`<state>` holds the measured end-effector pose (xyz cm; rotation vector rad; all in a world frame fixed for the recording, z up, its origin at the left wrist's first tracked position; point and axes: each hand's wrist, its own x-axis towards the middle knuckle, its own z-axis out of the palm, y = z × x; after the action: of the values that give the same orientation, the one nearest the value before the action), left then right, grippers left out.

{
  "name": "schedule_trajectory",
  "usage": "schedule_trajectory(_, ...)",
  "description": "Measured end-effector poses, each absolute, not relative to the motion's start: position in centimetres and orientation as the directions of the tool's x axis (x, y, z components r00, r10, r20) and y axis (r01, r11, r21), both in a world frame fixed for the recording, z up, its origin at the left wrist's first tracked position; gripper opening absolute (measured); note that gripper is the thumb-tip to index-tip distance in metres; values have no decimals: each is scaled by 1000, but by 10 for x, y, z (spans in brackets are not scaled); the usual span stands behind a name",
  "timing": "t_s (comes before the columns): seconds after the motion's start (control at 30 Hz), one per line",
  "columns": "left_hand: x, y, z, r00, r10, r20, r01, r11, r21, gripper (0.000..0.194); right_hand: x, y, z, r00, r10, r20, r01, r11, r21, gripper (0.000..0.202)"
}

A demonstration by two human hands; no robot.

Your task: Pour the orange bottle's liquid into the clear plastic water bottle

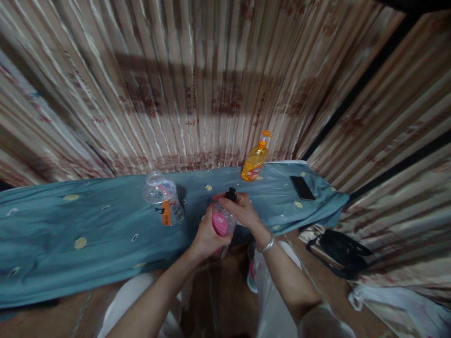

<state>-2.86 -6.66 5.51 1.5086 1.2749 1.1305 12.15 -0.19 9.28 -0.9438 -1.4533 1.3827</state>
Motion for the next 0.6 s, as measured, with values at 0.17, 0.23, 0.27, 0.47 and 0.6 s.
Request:
schedule_trajectory(0.17,-18,-78,47,208,977,39,97,-60,993,81,138,-6,84,-498,866,38,-215,-81,-973,58)
schedule_trajectory(0.23,-17,-79,44,212,977,25,79,-43,996,85,143,-5,78,-457,888,59,-270,-75,-960,63)
schedule_trajectory(0.27,-18,-79,43,205,979,20,81,-37,996,89,145,-4,75,-420,904,73,-283,-54,-958,67)
schedule_trajectory(0.47,-24,-78,43,178,984,-24,146,-2,989,97,157,4,69,-271,954,129,-196,77,-978,56)
schedule_trajectory(0.6,-23,-77,42,179,983,-29,164,-1,986,95,162,1,73,-340,934,111,-177,53,-983,50)
